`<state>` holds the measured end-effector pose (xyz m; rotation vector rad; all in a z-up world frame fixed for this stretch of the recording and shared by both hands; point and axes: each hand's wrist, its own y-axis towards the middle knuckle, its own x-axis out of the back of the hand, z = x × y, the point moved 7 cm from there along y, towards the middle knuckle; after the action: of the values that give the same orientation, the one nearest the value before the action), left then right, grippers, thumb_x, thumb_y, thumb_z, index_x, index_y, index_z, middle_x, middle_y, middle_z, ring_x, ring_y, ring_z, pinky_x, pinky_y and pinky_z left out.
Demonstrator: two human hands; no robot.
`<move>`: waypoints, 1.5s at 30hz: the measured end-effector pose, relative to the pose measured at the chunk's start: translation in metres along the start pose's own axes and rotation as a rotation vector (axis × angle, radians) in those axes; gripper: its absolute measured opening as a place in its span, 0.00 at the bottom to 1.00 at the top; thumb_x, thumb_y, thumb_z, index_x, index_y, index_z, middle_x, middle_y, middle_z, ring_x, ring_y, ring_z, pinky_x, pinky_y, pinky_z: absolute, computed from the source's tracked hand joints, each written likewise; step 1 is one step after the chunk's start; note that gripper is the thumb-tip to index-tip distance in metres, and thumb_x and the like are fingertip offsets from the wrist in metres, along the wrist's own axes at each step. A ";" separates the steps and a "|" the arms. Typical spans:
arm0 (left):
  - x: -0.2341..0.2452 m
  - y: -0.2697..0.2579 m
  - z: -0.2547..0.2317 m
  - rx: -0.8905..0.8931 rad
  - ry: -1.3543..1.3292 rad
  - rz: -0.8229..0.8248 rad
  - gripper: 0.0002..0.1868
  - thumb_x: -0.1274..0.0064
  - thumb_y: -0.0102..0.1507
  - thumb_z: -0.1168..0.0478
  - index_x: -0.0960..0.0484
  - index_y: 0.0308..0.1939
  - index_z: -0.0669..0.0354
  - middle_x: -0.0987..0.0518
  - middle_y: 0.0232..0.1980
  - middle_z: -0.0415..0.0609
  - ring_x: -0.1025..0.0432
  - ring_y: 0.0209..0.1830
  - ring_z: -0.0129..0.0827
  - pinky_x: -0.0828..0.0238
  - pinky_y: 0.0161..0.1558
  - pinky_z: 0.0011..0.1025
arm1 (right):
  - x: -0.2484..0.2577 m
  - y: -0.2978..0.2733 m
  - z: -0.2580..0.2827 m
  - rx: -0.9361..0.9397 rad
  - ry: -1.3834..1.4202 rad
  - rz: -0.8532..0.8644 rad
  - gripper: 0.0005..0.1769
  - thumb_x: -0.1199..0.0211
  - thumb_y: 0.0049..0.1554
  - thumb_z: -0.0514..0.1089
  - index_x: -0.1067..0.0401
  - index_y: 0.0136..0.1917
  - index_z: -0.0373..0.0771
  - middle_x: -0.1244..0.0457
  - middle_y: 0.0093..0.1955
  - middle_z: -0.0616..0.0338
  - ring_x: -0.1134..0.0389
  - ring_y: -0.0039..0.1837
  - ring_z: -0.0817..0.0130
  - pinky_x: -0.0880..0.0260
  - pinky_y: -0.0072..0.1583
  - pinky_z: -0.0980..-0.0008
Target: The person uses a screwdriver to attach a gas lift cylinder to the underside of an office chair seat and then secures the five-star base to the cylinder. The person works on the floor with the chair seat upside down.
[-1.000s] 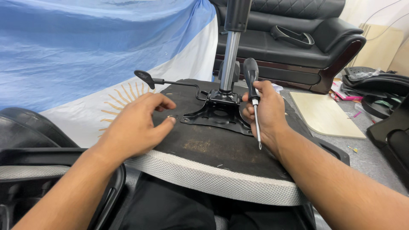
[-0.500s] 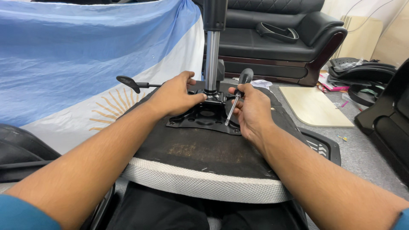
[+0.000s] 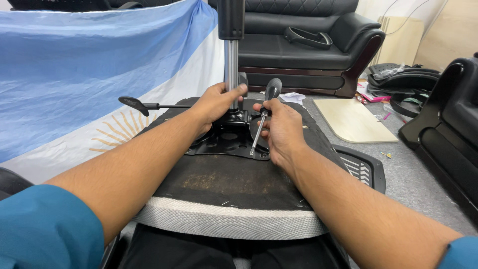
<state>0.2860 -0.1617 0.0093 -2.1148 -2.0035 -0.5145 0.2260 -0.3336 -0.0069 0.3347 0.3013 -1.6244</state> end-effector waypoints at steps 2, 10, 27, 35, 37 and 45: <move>-0.003 0.005 0.005 0.039 -0.092 -0.010 0.38 0.66 0.65 0.31 0.20 0.53 0.60 0.20 0.44 0.46 0.29 0.50 0.31 0.40 0.60 0.34 | 0.000 0.001 -0.002 -0.002 0.003 -0.013 0.09 0.43 0.59 0.42 0.32 0.52 0.37 0.31 0.46 0.57 0.41 0.36 0.75 0.44 0.34 0.76; -0.011 0.002 0.005 -0.064 -0.048 -0.058 0.48 0.82 0.63 0.23 0.24 0.53 0.60 0.23 0.38 0.45 0.28 0.44 0.30 0.34 0.57 0.33 | 0.021 -0.003 0.000 0.025 0.040 -0.088 0.09 0.44 0.58 0.41 0.31 0.52 0.38 0.30 0.46 0.59 0.41 0.34 0.76 0.44 0.34 0.75; -0.011 -0.055 -0.019 -0.127 -0.084 -0.205 0.45 0.79 0.63 0.23 0.25 0.48 0.58 0.26 0.36 0.42 0.30 0.41 0.29 0.31 0.50 0.30 | 0.049 -0.031 0.009 -0.028 0.051 -0.162 0.11 0.46 0.58 0.43 0.31 0.54 0.39 0.30 0.47 0.58 0.43 0.33 0.76 0.38 0.36 0.74; -0.019 -0.100 -0.035 -0.206 -0.057 -0.284 0.40 0.79 0.65 0.27 0.25 0.45 0.57 0.24 0.34 0.42 0.28 0.35 0.28 0.29 0.41 0.30 | 0.058 -0.059 0.006 0.006 0.009 -0.101 0.14 0.46 0.62 0.47 0.32 0.54 0.35 0.30 0.46 0.57 0.43 0.31 0.76 0.39 0.35 0.75; -0.022 -0.112 -0.040 -0.224 -0.052 -0.272 0.40 0.80 0.65 0.27 0.26 0.45 0.57 0.24 0.34 0.42 0.28 0.34 0.28 0.29 0.40 0.30 | 0.060 -0.068 0.010 0.016 -0.025 -0.099 0.16 0.46 0.61 0.46 0.31 0.58 0.35 0.30 0.46 0.57 0.43 0.31 0.77 0.39 0.35 0.76; -0.032 -0.146 -0.049 -0.198 -0.065 -0.236 0.38 0.78 0.65 0.28 0.28 0.42 0.58 0.24 0.33 0.44 0.28 0.27 0.28 0.28 0.31 0.31 | 0.059 -0.090 0.022 0.019 -0.074 -0.108 0.25 0.47 0.58 0.42 0.33 0.69 0.38 0.32 0.44 0.59 0.45 0.31 0.80 0.39 0.34 0.78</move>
<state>0.1341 -0.1981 0.0273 -2.0348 -2.3437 -0.7172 0.1316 -0.3888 -0.0102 0.2760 0.2513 -1.7428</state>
